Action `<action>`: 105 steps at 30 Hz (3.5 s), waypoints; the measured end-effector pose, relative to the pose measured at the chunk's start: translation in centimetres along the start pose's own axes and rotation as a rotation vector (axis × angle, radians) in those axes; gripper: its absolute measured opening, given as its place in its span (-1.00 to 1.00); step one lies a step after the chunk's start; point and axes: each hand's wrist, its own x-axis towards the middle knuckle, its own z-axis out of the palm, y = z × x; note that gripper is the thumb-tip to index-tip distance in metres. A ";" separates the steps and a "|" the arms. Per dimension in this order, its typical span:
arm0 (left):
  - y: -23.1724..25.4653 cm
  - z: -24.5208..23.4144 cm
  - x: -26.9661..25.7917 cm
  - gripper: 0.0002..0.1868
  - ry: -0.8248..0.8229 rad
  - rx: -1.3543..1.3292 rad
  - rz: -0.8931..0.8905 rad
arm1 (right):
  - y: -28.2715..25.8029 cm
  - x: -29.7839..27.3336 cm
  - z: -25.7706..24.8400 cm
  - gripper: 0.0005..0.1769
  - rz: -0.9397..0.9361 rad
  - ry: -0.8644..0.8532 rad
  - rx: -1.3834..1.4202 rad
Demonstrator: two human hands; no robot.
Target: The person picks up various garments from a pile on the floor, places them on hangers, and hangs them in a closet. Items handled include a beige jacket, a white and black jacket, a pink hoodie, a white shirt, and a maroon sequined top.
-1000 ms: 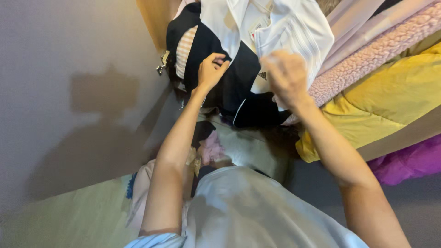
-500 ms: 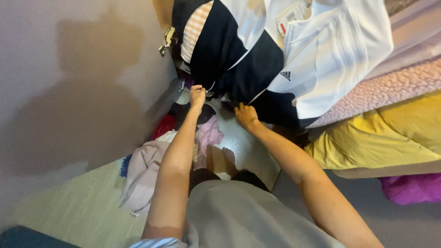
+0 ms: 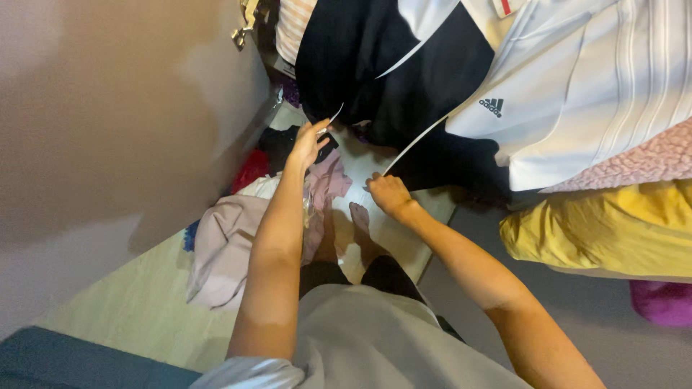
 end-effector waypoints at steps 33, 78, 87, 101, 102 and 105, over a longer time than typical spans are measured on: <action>3.1 11.5 -25.3 -0.74 -0.010 0.129 0.317 | -6.5 -4.9 -3.0 -0.79 0.183 0.077 2.573; -0.9 11.9 -23.9 -0.66 0.054 -0.074 0.412 | -8.2 -4.8 -5.2 -0.85 0.251 0.609 1.959; -1.0 12.5 -24.6 -0.83 0.077 -0.173 0.315 | -7.3 -5.1 -4.5 -0.74 0.204 0.516 1.682; 0.1 10.4 -25.5 -0.74 0.096 -0.041 0.200 | -11.4 -8.3 -10.7 -0.61 -0.076 0.711 0.390; 0.2 10.4 -25.8 -0.75 0.074 -0.068 0.200 | -11.4 -8.0 -10.6 -0.63 -0.069 0.684 0.373; 0.7 9.8 -26.1 -0.79 0.012 -0.156 0.227 | -10.8 -7.0 -9.8 -0.77 -0.251 0.766 0.408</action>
